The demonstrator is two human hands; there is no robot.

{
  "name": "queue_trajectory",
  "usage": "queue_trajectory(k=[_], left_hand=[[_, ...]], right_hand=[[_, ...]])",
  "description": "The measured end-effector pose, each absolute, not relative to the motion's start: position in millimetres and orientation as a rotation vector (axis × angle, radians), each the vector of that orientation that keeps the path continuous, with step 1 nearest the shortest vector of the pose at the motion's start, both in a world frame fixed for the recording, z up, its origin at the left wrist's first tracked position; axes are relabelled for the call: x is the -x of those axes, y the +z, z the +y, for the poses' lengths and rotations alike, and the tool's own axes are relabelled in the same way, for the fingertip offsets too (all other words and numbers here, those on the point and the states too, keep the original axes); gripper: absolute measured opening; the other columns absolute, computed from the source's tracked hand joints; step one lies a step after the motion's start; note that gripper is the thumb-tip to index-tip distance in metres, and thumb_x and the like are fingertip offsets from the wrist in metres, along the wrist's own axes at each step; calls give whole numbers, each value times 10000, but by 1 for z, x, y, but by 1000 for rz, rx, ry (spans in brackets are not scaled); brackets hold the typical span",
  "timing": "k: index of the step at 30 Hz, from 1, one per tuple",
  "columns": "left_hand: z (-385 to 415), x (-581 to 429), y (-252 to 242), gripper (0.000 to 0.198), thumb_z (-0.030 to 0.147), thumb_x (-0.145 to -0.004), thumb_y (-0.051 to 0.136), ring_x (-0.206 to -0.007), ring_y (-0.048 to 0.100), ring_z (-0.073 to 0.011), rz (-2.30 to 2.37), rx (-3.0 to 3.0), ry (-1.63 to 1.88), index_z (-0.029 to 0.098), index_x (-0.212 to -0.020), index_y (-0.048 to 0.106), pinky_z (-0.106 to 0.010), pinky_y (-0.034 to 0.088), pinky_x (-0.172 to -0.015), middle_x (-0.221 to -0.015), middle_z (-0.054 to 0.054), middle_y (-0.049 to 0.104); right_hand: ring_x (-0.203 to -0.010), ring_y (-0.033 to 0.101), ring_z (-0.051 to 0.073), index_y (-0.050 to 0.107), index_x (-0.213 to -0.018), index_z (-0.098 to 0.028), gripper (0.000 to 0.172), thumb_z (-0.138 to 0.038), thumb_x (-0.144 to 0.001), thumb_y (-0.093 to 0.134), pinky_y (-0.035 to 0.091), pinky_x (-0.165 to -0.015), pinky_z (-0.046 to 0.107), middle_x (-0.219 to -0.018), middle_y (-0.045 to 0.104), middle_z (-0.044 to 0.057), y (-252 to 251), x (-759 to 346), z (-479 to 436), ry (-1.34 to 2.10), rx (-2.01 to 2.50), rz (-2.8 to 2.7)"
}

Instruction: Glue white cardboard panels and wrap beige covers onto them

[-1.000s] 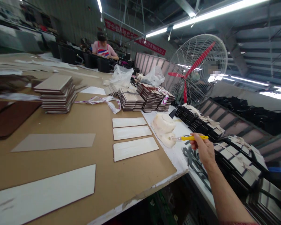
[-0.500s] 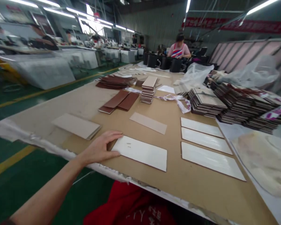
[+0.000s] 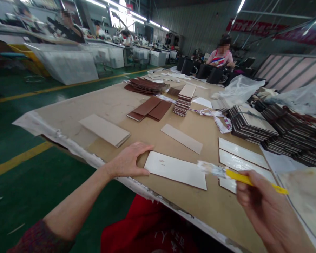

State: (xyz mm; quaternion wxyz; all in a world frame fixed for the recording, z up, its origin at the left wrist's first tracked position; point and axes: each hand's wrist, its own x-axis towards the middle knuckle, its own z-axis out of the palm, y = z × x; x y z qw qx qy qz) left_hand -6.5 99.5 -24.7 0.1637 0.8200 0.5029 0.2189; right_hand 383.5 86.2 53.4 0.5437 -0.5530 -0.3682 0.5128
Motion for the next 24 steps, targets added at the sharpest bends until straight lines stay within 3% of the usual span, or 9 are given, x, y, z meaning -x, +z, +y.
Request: queue_trajectory(k=[7,11,24], left_hand=[[98,7,-25,988,552,-697,797,-1295,470,-296,1441,-2290,659,245,-1503,316,-444,343,-1123,-1413,-87,536],[98,6,-24,1084,548,-684,809,-1309,457,-294,1454,-2248,675,236,-1537,217,-442,317,-1139,-1380,-70,566],[98,7,-26,1102,552,-684,810,-1300,468,-292,1426,-2261,687,257,-1546,190,-437,312,-1137,-1382,-69,564]], right_hand=[[-417,565,108,669,-829,-135,385,-468,-696,809,451,-374,176,-593,666,25,17,-265,117,1527,1228,-967],[-405,567,103,654,-824,-138,373,-476,-723,776,461,-375,174,-583,665,14,4,-252,124,1543,1236,-1002],[-394,584,116,636,-810,-147,368,-480,-719,763,463,-357,177,-564,669,13,-8,-242,138,1530,1251,-1046]])
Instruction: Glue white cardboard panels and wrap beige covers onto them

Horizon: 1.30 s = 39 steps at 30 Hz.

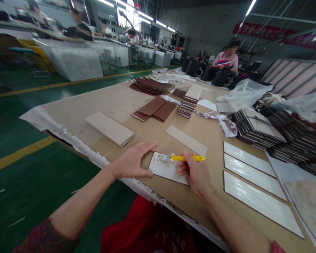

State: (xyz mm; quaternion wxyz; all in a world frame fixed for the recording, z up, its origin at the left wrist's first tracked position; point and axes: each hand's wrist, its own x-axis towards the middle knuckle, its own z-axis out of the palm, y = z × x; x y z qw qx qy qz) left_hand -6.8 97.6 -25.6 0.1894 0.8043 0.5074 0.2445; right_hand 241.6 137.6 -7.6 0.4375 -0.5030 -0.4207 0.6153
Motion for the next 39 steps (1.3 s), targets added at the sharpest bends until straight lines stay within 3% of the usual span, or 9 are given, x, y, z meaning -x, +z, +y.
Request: queue_trajectory(k=[12,29,39], left_hand=[[96,6,-27,1066,573,-705,780,-1293,477,-303,1443,-2288,671,263,-1544,199,-450,330,-1127,-1382,-71,568],[97,7,-31,1022,519,-740,766,-1321,456,-317,1530,-2293,562,323,-1540,160,-485,298,-1156,-1405,-53,545],[98,8,-32,1042,497,-724,783,-1306,463,-312,1512,-2283,582,313,-1546,170,-465,343,-1125,-1394,-52,556]], right_hand=[[-397,574,115,620,-790,-153,336,-476,-780,713,461,-367,183,-557,654,10,10,-273,135,1387,1400,-1191],[-402,565,105,627,-762,-155,347,-480,-747,747,440,-374,179,-573,658,7,19,-364,126,1197,1560,-1134],[-411,548,103,641,-764,-141,375,-487,-729,783,435,-376,176,-561,648,13,30,-391,123,1111,1563,-1110]])
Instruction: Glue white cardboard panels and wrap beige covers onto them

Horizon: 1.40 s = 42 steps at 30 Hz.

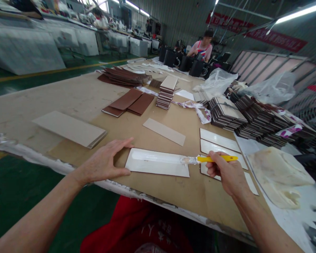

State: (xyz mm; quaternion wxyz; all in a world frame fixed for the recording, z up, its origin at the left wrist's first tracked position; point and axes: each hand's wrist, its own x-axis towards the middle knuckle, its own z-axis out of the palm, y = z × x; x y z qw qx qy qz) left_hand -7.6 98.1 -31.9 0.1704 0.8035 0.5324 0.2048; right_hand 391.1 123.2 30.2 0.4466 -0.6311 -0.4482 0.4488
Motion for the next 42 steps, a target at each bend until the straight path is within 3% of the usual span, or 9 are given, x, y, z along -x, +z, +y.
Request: queue_trajectory(k=[10,16,26,42], left_hand=[[97,6,-25,1057,568,-700,784,-1292,481,-308,1470,-2265,629,283,-1545,216,-457,347,-1113,-1369,-66,581],[99,8,-27,1093,586,-673,807,-1290,478,-302,1443,-2275,646,292,-1543,214,-451,350,-1109,-1367,-56,586],[99,8,-28,1016,609,-691,787,-1282,491,-294,1431,-2309,658,279,-1510,284,-434,364,-1111,-1403,-72,554],[101,13,-37,979,605,-716,759,-1299,478,-330,1492,-2330,552,307,-1510,271,-483,364,-1118,-1422,-88,528]], right_hand=[[-387,570,108,637,-765,-157,360,-492,-720,759,463,-368,177,-546,655,3,32,-271,111,1543,1269,-1097],[-390,590,108,607,-783,-180,314,-479,-776,702,478,-370,166,-550,663,-7,13,-238,114,1573,1315,-1167],[-394,583,105,613,-786,-162,332,-485,-798,692,459,-365,163,-570,667,5,16,-291,114,1424,1436,-1283],[-427,561,104,632,-811,-159,369,-514,-797,731,446,-404,187,-599,661,10,22,-392,106,1192,1583,-1258]])
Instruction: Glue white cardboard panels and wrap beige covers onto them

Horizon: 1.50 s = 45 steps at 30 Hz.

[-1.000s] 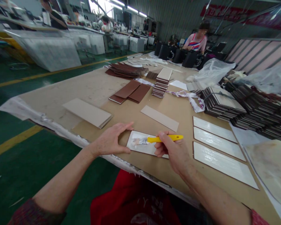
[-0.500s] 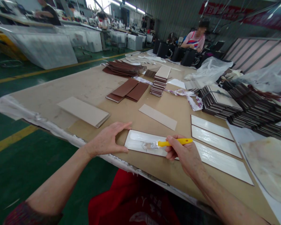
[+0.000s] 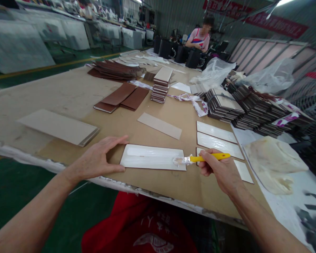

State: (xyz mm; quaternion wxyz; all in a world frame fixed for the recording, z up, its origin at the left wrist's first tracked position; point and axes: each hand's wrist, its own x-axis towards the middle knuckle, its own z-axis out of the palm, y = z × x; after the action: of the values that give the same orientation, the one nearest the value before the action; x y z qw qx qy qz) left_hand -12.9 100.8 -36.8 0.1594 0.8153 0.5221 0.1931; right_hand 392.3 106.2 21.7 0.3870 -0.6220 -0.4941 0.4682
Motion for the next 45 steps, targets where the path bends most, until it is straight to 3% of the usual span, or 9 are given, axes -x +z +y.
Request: queue_trajectory(k=[12,19,27,35,45], left_hand=[[100,11,-34,948,581,-714,772,-1293,488,-314,1490,-2333,565,288,-1493,319,-465,376,-1109,-1430,-78,522],[99,9,-28,1010,596,-717,767,-1299,476,-294,1475,-2299,558,311,-1527,236,-434,353,-1119,-1395,-50,556],[98,8,-26,1039,618,-714,770,-1285,479,-281,1451,-2293,581,308,-1535,214,-422,354,-1102,-1382,-43,573],[99,8,-27,1040,604,-699,787,-1287,483,-272,1436,-2292,616,305,-1528,235,-407,348,-1113,-1395,-41,562],[98,7,-26,1022,613,-723,749,-1304,470,-315,1439,-2284,573,291,-1541,228,-471,349,-1116,-1398,-77,560]], right_hand=[[-432,557,94,630,-766,-155,353,-488,-787,745,438,-402,165,-587,659,18,42,-397,106,1054,1561,-1243],[-412,584,107,640,-791,-144,357,-477,-738,758,459,-382,175,-578,668,12,39,-315,121,1437,1313,-1138],[-399,597,109,617,-776,-157,234,-384,-823,650,472,-359,171,-564,664,4,13,-242,147,1586,1299,-1159],[-322,493,71,609,-722,-153,269,-401,-808,670,390,-314,147,-502,618,-18,27,-274,153,1532,1323,-1369],[-369,539,82,596,-754,-166,274,-428,-815,646,420,-347,154,-545,638,-16,20,-270,152,1497,1349,-1413]])
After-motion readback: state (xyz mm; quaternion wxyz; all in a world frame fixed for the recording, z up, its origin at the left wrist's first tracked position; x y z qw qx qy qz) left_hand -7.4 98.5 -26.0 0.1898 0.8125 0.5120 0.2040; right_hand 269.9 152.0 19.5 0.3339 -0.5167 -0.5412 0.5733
